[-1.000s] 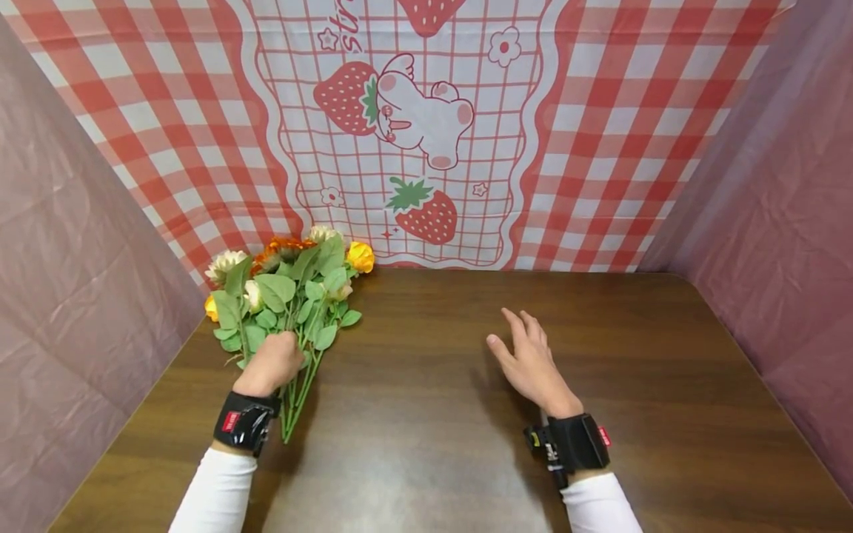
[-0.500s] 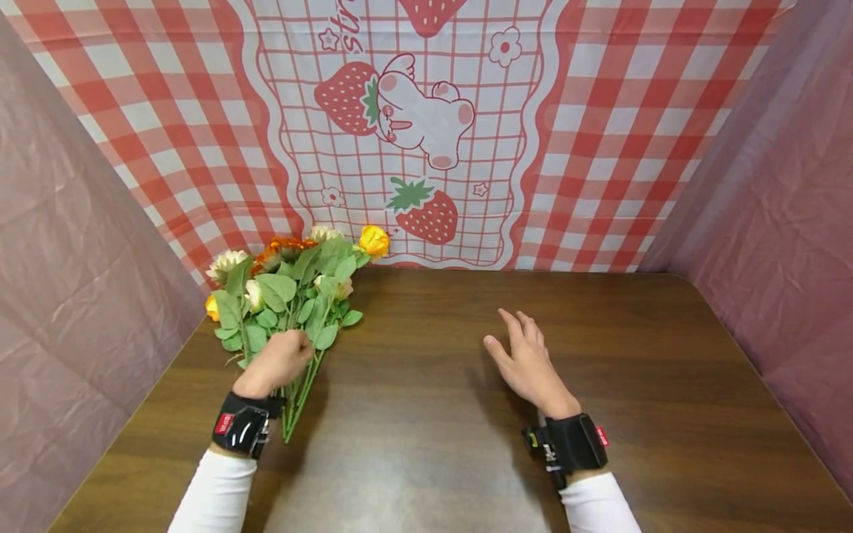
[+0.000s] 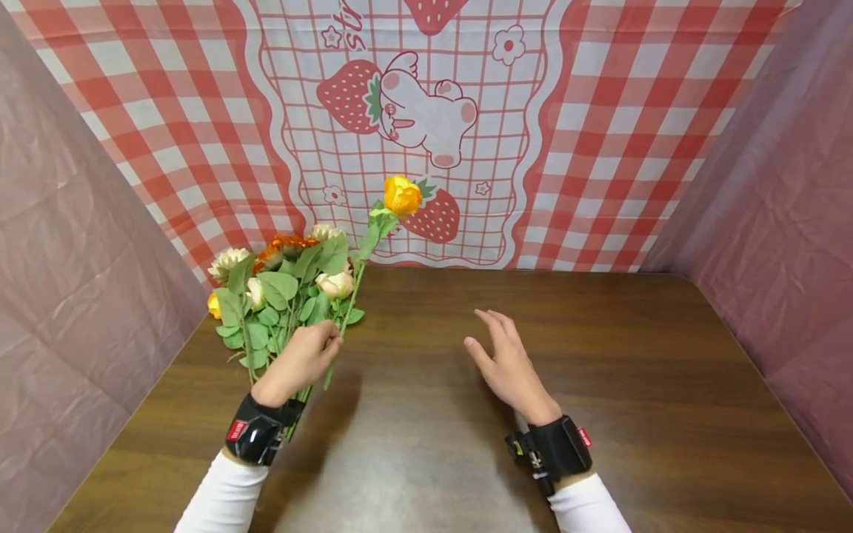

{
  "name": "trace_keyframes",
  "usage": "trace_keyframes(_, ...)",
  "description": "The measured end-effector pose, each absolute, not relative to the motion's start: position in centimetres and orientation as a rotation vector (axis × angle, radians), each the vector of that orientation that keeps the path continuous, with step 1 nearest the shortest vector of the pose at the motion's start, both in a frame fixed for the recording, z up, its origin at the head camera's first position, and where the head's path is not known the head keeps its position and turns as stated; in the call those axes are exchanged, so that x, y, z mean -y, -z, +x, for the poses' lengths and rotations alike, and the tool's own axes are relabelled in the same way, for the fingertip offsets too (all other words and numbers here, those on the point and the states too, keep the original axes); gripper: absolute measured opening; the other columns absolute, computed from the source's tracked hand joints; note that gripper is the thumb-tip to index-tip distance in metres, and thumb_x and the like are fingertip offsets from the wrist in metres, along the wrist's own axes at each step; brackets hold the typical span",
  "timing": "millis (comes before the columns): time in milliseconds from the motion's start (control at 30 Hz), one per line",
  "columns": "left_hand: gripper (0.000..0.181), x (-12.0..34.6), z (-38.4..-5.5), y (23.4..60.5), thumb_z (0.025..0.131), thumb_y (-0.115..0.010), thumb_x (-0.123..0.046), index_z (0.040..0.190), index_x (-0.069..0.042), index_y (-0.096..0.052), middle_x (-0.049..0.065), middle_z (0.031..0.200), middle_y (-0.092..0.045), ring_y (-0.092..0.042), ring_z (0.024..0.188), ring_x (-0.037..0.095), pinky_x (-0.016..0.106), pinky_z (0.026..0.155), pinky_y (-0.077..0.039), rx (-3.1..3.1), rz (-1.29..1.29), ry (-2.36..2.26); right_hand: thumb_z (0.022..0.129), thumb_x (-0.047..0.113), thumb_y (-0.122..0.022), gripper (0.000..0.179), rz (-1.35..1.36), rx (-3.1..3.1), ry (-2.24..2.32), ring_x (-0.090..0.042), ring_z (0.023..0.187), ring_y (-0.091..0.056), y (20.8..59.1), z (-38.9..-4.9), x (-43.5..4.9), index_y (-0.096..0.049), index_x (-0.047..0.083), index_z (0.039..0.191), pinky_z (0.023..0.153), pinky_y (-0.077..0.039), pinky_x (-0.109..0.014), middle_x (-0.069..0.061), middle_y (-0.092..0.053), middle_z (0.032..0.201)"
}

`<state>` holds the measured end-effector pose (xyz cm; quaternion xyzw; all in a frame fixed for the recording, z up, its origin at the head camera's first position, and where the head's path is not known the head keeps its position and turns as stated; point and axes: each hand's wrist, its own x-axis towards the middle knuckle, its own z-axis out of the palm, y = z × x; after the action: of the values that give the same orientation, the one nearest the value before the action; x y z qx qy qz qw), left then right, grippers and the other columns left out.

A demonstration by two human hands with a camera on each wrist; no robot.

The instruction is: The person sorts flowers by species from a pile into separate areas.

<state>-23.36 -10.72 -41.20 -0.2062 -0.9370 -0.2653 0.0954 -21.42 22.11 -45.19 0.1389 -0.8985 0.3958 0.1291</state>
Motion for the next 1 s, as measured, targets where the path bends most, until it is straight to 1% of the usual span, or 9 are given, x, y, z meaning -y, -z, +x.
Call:
trace_keyframes(100, 0.005, 9.5, -23.0, 41.4, 0.092, -0.059, 0.001, 0.087, 0.000, -0.059, 0.006, 0.070, -0.060, -0.055, 0.060, 0.016, 0.031, 0.055, -0.049, 2.712, -0.670, 0.841, 0.097, 0.012, -0.064, 0.043, 0.455, 2.453, -1.176, -0.038, 0.122, -0.053, 45.0, -21.2, -21.3, -0.053, 0.001, 0.137, 0.094, -0.048, -0.056, -0.022, -0.053, 0.132)
trace_keyframes(200, 0.005, 8.2, -22.6, 41.8, 0.093, -0.060, 0.001, 0.088, 0.000, -0.059, 0.005, 0.069, -0.059, -0.054, 0.058, 0.015, 0.029, 0.053, -0.048, 2.661, -0.718, 0.881, 0.093, 0.004, -0.067, 0.036, 0.484, 2.349, -1.191, -0.030, 0.105, -0.063, 44.6, -20.9, -20.7, -0.060, 0.002, 0.128, 0.081, -0.056, -0.047, -0.018, -0.062, 0.118)
trace_keyframes(267, 0.006, 7.3, -22.3, 42.0, 0.093, -0.060, 0.000, 0.088, -0.001, -0.058, 0.004, 0.069, -0.058, -0.054, 0.059, 0.015, 0.029, 0.054, -0.048, 2.643, -0.734, 0.889, 0.092, 0.002, -0.068, 0.033, 0.493, 2.317, -1.191, -0.025, 0.098, -0.066, 44.4, -20.7, -20.3, -0.063, 0.002, 0.124, 0.077, -0.058, -0.037, -0.016, -0.065, 0.112)
trace_keyframes(333, 0.007, 6.4, -22.0, 42.3, 0.093, -0.060, -0.001, 0.087, -0.002, -0.058, 0.004, 0.069, -0.059, -0.056, 0.061, 0.016, 0.031, 0.056, -0.049, 2.618, -0.760, 0.872, 0.091, 0.002, -0.069, 0.032, 0.500, 2.309, -1.180, -0.020, 0.094, -0.065, 44.3, -20.5, -20.0, -0.064, 0.003, 0.122, 0.075, -0.056, -0.028, -0.014, -0.067, 0.109)
trace_keyframes(400, 0.007, 5.6, -21.5, 42.5, 0.093, -0.061, -0.002, 0.087, -0.003, -0.057, 0.003, 0.070, -0.060, -0.058, 0.063, 0.016, 0.032, 0.056, -0.050, 2.604, -0.774, 0.868, 0.090, 0.002, -0.070, 0.032, 0.510, 2.311, -1.177, -0.017, 0.091, -0.065, 44.1, -20.3, -19.7, -0.065, 0.004, 0.122, 0.073, -0.054, -0.024, -0.011, -0.068, 0.107)
trace_keyframes(500, 0.007, 4.6, -20.9, 42.9, 0.093, -0.061, -0.002, 0.087, -0.003, -0.057, 0.003, 0.071, -0.060, -0.059, 0.064, 0.018, 0.033, 0.057, -0.050, 2.580, -0.804, 0.879, 0.090, 0.003, -0.070, 0.031, 0.531, 2.318, -1.188, -0.015, 0.089, -0.064, 44.1, -20.0, -19.1, -0.065, 0.005, 0.121, 0.072, -0.054, -0.023, -0.009, -0.068, 0.105)
trace_keyframes(667, 0.008, 3.0, -19.9, 43.4, 0.093, -0.062, -0.002, 0.088, -0.004, -0.057, 0.002, 0.071, -0.060, -0.058, 0.062, 0.014, 0.028, 0.055, -0.048, 2.535, -0.841, 0.910, 0.091, 0.003, -0.069, 0.028, 0.574, 2.324, -1.227, -0.013, 0.085, -0.065, 44.1, -19.7, -18.2, -0.066, 0.003, 0.119, 0.070, -0.054, -0.023, -0.005, -0.070, 0.099)
trace_keyframes(867, 0.006, 1.4, -18.7, 43.7, 0.095, -0.061, -0.003, 0.090, -0.004, -0.058, 0.001, 0.072, -0.061, -0.053, 0.058, 0.005, 0.018, 0.054, -0.043, 2.512, -0.921, 1.040, 0.093, 0.002, -0.066, 0.025, 0.603, 2.302, -1.395, -0.011, 0.079, -0.066, 43.6, -19.0, -17.1, -0.066, -0.001, 0.118, 0.064, -0.054, -0.024, -0.007, -0.072, 0.094)
trace_keyframes(1000, 0.005, 0.9, -18.3, 43.9, 0.096, -0.060, -0.003, 0.091, -0.005, -0.058, 0.000, 0.073, -0.061, -0.052, 0.061, 0.004, 0.016, 0.056, -0.043, 2.522, -0.958, 1.057, 0.093, 0.002, -0.066, 0.022, 0.601, 2.272, -1.469, -0.013, 0.074, -0.066, 43.4, -18.7, -16.7, -0.067, -0.001, 0.115, 0.061, -0.053, -0.024, -0.009, -0.071, 0.091)
